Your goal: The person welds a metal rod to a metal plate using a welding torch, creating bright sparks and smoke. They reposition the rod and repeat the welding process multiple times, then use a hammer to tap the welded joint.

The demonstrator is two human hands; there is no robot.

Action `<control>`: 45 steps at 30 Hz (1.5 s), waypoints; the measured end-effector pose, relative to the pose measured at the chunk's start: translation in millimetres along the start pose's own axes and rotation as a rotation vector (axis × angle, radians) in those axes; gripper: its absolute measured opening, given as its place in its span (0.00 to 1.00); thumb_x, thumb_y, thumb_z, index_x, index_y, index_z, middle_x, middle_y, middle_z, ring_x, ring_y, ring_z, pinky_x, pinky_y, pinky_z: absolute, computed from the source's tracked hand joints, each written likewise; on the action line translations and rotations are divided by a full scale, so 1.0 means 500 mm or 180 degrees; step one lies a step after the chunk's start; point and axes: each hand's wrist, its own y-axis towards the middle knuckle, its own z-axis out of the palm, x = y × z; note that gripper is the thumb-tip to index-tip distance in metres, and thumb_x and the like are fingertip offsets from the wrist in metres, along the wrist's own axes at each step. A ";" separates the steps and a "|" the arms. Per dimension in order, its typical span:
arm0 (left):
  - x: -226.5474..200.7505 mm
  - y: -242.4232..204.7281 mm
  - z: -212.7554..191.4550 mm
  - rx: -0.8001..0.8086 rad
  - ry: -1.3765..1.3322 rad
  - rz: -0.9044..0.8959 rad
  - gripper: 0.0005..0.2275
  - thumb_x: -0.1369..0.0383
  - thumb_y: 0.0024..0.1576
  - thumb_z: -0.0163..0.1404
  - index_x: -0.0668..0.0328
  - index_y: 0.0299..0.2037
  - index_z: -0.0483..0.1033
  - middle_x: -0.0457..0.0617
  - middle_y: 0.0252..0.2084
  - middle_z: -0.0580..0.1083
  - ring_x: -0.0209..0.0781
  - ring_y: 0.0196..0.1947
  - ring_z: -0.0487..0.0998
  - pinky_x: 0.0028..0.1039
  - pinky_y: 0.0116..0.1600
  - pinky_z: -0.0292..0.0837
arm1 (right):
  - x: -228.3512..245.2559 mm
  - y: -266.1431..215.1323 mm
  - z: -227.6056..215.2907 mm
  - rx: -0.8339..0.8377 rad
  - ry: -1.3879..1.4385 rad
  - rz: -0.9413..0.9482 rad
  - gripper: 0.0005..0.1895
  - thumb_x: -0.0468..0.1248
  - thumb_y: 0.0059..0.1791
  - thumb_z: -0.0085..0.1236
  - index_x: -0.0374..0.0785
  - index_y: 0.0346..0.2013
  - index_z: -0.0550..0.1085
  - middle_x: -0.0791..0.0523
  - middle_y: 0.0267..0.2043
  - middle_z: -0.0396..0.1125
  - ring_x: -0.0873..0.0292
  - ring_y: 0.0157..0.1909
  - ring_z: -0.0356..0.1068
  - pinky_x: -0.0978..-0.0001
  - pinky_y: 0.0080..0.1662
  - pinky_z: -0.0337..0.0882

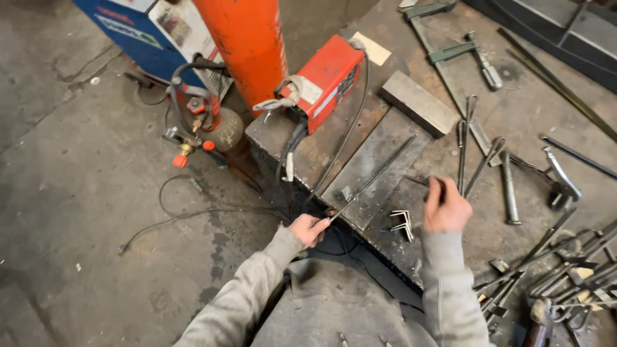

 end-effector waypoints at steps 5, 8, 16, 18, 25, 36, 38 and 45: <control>-0.141 -0.100 -0.009 0.0056 -0.0278 0.0265 0.24 0.54 0.66 0.46 0.68 0.22 0.72 0.46 0.13 0.67 0.32 0.13 0.68 0.27 0.22 0.63 | -0.075 -0.071 -0.017 -0.0491 -0.0090 -0.0059 0.07 0.37 0.60 0.55 0.39 0.50 0.77 0.48 0.38 0.73 0.48 0.38 0.77 0.59 0.42 0.74; -0.210 -0.140 -0.010 0.0029 -0.0403 0.0427 0.24 0.55 0.66 0.47 0.68 0.22 0.71 0.44 0.14 0.65 0.30 0.15 0.66 0.26 0.22 0.61 | -0.157 -0.092 0.014 -0.0280 -0.0871 -0.0264 0.07 0.38 0.57 0.59 0.39 0.48 0.78 0.47 0.37 0.70 0.42 0.37 0.72 0.55 0.42 0.72; -0.375 -0.226 -0.013 -0.0042 0.0181 0.0954 0.22 0.55 0.65 0.46 0.67 0.24 0.74 0.46 0.15 0.68 0.32 0.16 0.70 0.29 0.24 0.65 | -0.291 -0.067 0.058 0.0502 -0.1443 0.0120 0.18 0.46 0.54 0.57 0.43 0.56 0.78 0.48 0.40 0.69 0.41 0.39 0.71 0.49 0.40 0.71; -0.382 -0.231 -0.009 -0.0144 0.0376 0.1153 0.22 0.56 0.65 0.47 0.67 0.24 0.75 0.48 0.15 0.69 0.34 0.16 0.70 0.31 0.25 0.66 | -0.239 -0.061 0.021 0.0561 -0.1530 0.0005 0.25 0.49 0.50 0.60 0.39 0.57 0.77 0.48 0.38 0.69 0.41 0.40 0.71 0.50 0.38 0.71; -0.442 -0.266 -0.002 -0.0655 0.0807 0.1618 0.19 0.59 0.63 0.49 0.68 0.25 0.75 0.58 0.18 0.71 0.51 0.18 0.73 0.37 0.29 0.68 | -0.072 -0.158 -0.118 0.0071 -0.1370 0.0563 0.20 0.49 0.52 0.61 0.40 0.51 0.78 0.51 0.40 0.72 0.48 0.41 0.73 0.58 0.42 0.73; -0.363 -0.109 0.052 -0.1365 0.1128 0.1716 0.20 0.58 0.62 0.51 0.70 0.26 0.75 0.68 0.23 0.70 0.69 0.28 0.73 0.48 0.33 0.66 | -0.311 -0.531 -0.324 -0.0811 -0.2896 0.1182 0.20 0.52 0.58 0.61 0.40 0.53 0.77 0.48 0.46 0.71 0.45 0.47 0.69 0.55 0.50 0.70; -0.312 -0.040 0.067 -0.1443 0.1037 0.1666 0.19 0.57 0.62 0.49 0.68 0.27 0.76 0.68 0.23 0.71 0.69 0.29 0.75 0.49 0.34 0.68 | -0.379 -0.590 -0.339 -0.0763 -0.3093 0.1379 0.21 0.53 0.57 0.61 0.38 0.52 0.75 0.46 0.45 0.70 0.45 0.45 0.67 0.55 0.49 0.69; -0.159 0.158 0.102 -0.1740 0.1108 0.1306 0.21 0.54 0.62 0.47 0.67 0.30 0.79 0.69 0.28 0.74 0.72 0.34 0.76 0.52 0.39 0.70 | -0.455 -0.660 -0.318 -0.0650 -0.3650 0.2291 0.30 0.60 0.50 0.64 0.37 0.50 0.76 0.45 0.46 0.68 0.41 0.48 0.67 0.47 0.45 0.70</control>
